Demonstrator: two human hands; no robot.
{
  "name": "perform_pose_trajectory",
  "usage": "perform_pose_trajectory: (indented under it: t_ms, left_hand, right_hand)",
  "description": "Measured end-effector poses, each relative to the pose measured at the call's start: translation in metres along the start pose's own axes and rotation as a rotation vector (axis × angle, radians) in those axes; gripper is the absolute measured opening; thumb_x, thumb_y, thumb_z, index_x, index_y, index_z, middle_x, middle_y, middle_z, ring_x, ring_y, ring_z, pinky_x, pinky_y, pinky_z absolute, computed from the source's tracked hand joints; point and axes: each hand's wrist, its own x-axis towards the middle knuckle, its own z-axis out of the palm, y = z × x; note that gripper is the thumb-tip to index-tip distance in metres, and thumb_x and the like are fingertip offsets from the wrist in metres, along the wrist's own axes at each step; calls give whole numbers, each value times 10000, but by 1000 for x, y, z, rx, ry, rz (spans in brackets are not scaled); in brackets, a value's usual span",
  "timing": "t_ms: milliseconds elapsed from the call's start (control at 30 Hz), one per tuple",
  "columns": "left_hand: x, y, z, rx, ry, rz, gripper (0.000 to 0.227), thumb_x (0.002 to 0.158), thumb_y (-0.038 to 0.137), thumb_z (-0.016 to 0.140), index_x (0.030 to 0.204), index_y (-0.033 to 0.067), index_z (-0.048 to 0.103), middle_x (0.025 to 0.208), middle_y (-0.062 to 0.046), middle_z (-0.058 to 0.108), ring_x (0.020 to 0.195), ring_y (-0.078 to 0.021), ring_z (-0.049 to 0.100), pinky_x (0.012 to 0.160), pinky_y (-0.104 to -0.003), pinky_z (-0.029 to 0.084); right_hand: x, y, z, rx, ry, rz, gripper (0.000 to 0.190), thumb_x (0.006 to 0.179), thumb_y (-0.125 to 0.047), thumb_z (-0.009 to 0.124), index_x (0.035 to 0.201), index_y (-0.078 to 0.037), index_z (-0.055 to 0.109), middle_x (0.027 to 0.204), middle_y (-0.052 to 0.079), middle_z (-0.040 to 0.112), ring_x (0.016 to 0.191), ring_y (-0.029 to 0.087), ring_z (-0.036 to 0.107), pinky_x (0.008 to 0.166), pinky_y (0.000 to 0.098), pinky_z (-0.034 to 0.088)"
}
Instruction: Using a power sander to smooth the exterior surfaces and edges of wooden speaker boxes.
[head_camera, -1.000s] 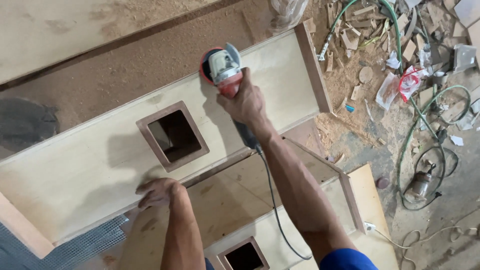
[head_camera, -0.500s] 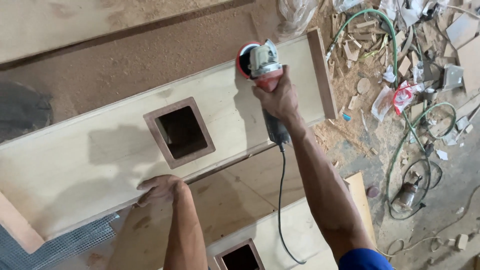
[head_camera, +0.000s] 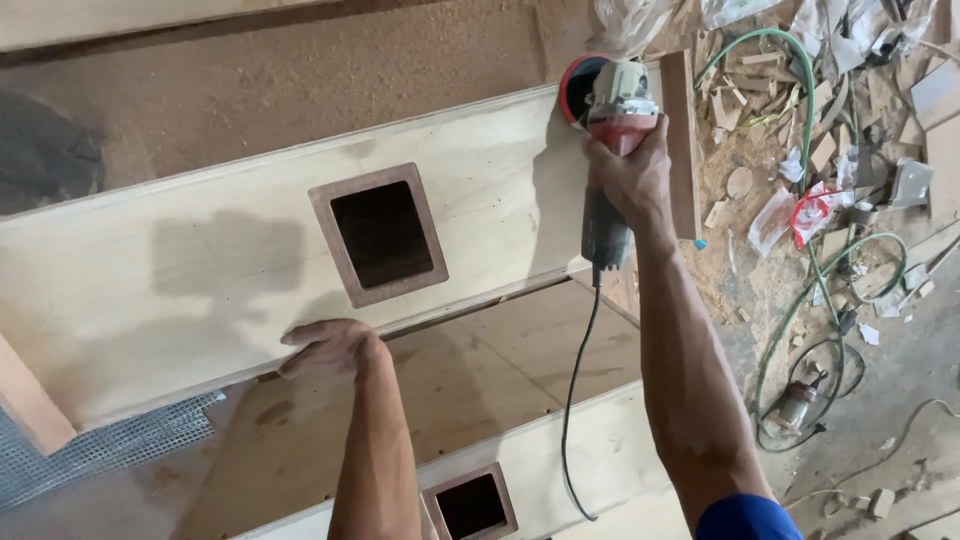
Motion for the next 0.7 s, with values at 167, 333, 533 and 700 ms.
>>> perform_pose_trajectory:
  t_ms: [167, 333, 533, 700]
  left_hand:
    - [-7, -18, 12, -159, 76, 59, 729, 1150, 484, 399, 1589, -16, 102, 1534, -356, 380, 1371, -408, 532, 1222, -537, 427]
    - [-17, -22, 8, -210, 146, 232, 635, 1149, 360, 444, 1557, -38, 164, 1461, -371, 388, 1273, -486, 523, 1056, -581, 492]
    - [17, -101, 78, -308, 156, 350, 591, 1142, 245, 498, 1517, -75, 173, 1397, -412, 374, 1214, -517, 532, 1000, -608, 506]
    - [2, -27, -26, -425, -91, 279, 535, 1146, 347, 421, 1422, -64, 220, 1401, -365, 358, 1291, -535, 479, 1041, -626, 445]
  right_hand:
    - [-39, -45, 33, -12, -84, 24, 698, 722, -484, 806, 1245, -163, 475, 1196, 251, 660, 1207, 476, 608, 1070, 592, 431]
    - [-71, -75, 56, 18, -128, -45, 626, 709, -471, 802, 1161, -186, 475, 1109, 213, 678, 1149, 472, 644, 1000, 592, 464]
    - [-103, -97, 79, 6, -179, -67, 613, 694, -482, 794, 1118, -213, 444, 935, 166, 708, 1054, 440, 695, 935, 560, 501]
    - [-108, -91, 75, -9, -207, -76, 625, 687, -468, 806, 1129, -214, 444, 978, 205, 721, 1082, 455, 684, 929, 569, 508]
